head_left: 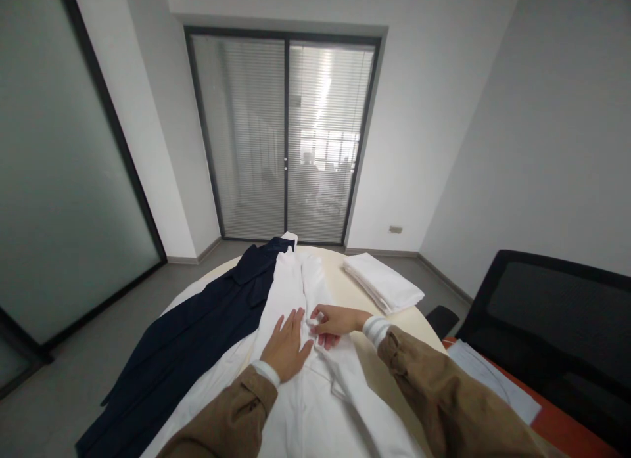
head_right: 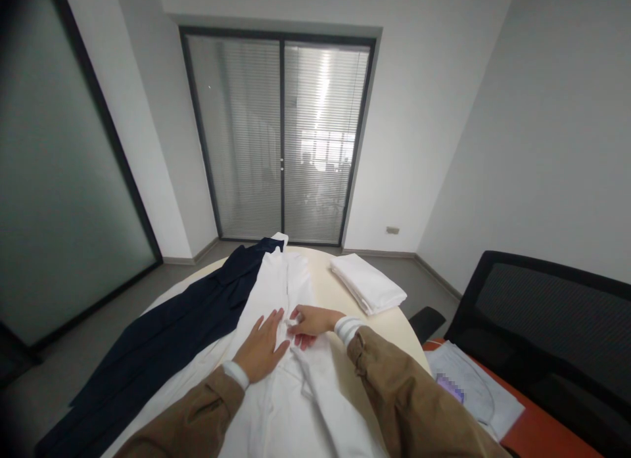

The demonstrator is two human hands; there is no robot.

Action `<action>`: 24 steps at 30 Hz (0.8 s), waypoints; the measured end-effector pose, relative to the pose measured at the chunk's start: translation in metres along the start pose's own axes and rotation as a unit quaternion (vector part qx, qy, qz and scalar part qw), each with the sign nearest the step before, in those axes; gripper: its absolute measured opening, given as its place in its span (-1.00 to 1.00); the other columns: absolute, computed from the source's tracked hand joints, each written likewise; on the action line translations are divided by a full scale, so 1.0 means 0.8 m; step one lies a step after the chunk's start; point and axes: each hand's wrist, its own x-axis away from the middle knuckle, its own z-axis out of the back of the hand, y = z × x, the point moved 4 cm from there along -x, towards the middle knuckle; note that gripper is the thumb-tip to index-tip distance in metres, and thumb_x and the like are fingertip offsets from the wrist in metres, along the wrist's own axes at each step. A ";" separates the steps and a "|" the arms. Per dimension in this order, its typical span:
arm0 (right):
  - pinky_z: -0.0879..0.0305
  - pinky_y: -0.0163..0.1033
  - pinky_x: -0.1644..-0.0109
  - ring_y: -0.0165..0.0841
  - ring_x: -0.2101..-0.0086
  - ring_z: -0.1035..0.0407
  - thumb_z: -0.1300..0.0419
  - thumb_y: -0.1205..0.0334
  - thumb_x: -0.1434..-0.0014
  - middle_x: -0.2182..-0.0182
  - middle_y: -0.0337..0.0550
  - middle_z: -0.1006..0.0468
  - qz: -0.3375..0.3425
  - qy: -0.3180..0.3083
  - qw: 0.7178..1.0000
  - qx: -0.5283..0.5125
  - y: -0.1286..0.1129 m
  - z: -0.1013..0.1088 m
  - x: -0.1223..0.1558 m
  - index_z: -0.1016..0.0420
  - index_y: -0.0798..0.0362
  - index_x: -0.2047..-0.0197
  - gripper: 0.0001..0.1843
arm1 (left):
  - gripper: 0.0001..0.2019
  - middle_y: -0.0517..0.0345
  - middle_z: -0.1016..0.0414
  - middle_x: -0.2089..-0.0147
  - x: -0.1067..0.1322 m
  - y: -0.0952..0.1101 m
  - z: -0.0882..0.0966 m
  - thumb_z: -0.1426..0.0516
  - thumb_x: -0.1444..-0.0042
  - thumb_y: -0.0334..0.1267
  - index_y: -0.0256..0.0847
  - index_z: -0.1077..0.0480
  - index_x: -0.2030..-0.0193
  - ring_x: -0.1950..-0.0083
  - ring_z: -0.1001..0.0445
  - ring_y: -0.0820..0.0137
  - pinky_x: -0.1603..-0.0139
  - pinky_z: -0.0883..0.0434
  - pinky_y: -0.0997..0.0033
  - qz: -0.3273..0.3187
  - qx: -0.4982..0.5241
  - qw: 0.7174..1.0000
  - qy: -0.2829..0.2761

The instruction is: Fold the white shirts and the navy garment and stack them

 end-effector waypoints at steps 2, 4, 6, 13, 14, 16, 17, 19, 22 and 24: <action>-0.35 -0.37 0.45 -0.45 0.58 -0.44 -0.14 0.10 -0.28 0.47 -0.25 -0.56 0.023 -0.008 1.000 0.000 0.002 0.004 0.001 -0.17 0.05 -0.05 -0.65 | -0.35 -0.19 0.02 -0.47 0.000 -0.001 0.000 0.13 -0.31 -0.06 -0.44 0.04 -0.43 -0.49 0.08 0.15 -0.45 0.04 0.01 -0.001 0.006 1.000 -0.008; -0.32 -0.40 0.46 -0.47 0.57 -0.42 -0.07 0.20 -0.30 0.48 -0.30 -0.53 0.059 0.016 0.998 0.010 0.006 0.009 0.000 -0.19 0.04 -0.11 -0.67 | -0.36 -0.17 0.03 -0.47 -0.001 -0.001 0.000 0.15 -0.32 -0.07 -0.45 0.02 -0.42 -0.49 0.11 0.17 -0.45 0.05 0.03 -0.003 0.014 1.000 -0.021; -0.29 -0.42 0.46 -0.50 0.56 -0.39 -0.02 0.29 -0.29 0.48 -0.34 -0.51 0.096 0.036 0.995 0.017 0.012 0.011 -0.002 -0.18 0.00 -0.19 -0.61 | -0.38 -0.13 0.04 -0.48 -0.003 -0.001 -0.001 0.16 -0.33 -0.09 -0.43 0.00 -0.42 -0.50 0.14 0.19 -0.45 0.05 0.05 -0.005 0.023 0.999 -0.036; -0.25 -0.34 0.33 -0.46 0.59 -0.32 0.05 0.33 -0.28 0.62 -0.37 -0.43 0.187 0.143 0.948 0.215 0.023 0.015 0.007 -0.27 -0.05 -0.25 -0.51 | -0.40 -0.15 0.08 -0.49 -0.029 0.007 -0.009 0.16 -0.33 -0.13 -0.43 0.02 -0.42 -0.50 0.17 0.17 -0.45 0.07 0.04 -0.023 0.042 0.997 -0.061; -0.24 -0.32 0.30 -0.44 0.57 -0.34 0.04 0.32 -0.28 0.62 -0.35 -0.45 0.194 0.167 0.933 0.252 0.023 0.018 0.009 -0.30 -0.03 -0.24 -0.53 | -0.39 -0.17 0.09 -0.49 -0.033 0.009 -0.011 0.16 -0.33 -0.13 -0.45 0.04 -0.42 -0.50 0.17 0.16 -0.46 0.07 0.04 -0.025 0.043 0.997 -0.061; -0.21 -0.31 0.26 -0.38 0.47 -0.41 0.01 0.28 -0.29 0.53 -0.26 -0.52 0.195 0.207 0.907 0.312 0.022 0.024 0.011 -0.34 -0.03 -0.20 -0.58 | -0.37 -0.22 0.10 -0.49 -0.041 0.010 -0.015 0.15 -0.33 -0.12 -0.49 0.10 -0.43 -0.50 0.16 0.15 -0.46 0.07 0.05 -0.025 0.047 0.997 -0.057; -0.20 -0.31 0.25 -0.36 0.41 -0.43 0.00 0.24 -0.30 0.47 -0.22 -0.56 0.190 0.221 0.895 0.338 0.022 0.027 0.010 -0.36 -0.03 -0.17 -0.61 | -0.36 -0.26 0.09 -0.48 -0.043 0.010 -0.016 0.15 -0.32 -0.12 -0.51 0.13 -0.43 -0.50 0.15 0.15 -0.46 0.06 0.05 -0.022 0.051 0.997 -0.054; -0.17 -0.30 0.24 -0.31 0.31 -0.46 -0.02 0.17 -0.31 0.35 -0.15 -0.60 0.174 0.239 0.875 0.382 0.021 0.032 0.007 -0.38 -0.05 -0.12 -0.66 | -0.33 -0.33 0.03 -0.45 -0.046 0.011 -0.016 0.13 -0.32 -0.13 -0.56 0.17 -0.42 -0.50 0.13 0.15 -0.46 0.05 0.06 -0.018 0.059 0.997 -0.047; -0.15 -0.30 0.24 -0.28 0.26 -0.47 -0.01 0.09 -0.33 0.28 -0.11 -0.61 0.145 0.248 0.858 0.426 0.017 0.037 0.003 -0.39 -0.03 -0.05 -0.70 | -0.34 -0.39 -0.08 -0.41 -0.043 0.012 -0.010 0.09 -0.30 -0.16 -0.59 0.14 -0.40 -0.48 0.06 0.15 -0.45 0.02 0.11 -0.015 0.073 0.996 -0.042; -0.14 -0.29 0.25 -0.28 0.27 -0.47 0.01 0.07 -0.35 0.26 -0.09 -0.61 0.138 0.266 0.850 0.432 0.014 0.039 0.003 -0.39 -0.02 -0.01 -0.71 | -0.34 -0.40 -0.05 -0.41 -0.038 0.016 0.000 0.04 -0.27 -0.18 -0.57 0.10 -0.39 -0.47 0.03 0.14 -0.44 -0.02 0.12 -0.013 0.083 0.995 -0.050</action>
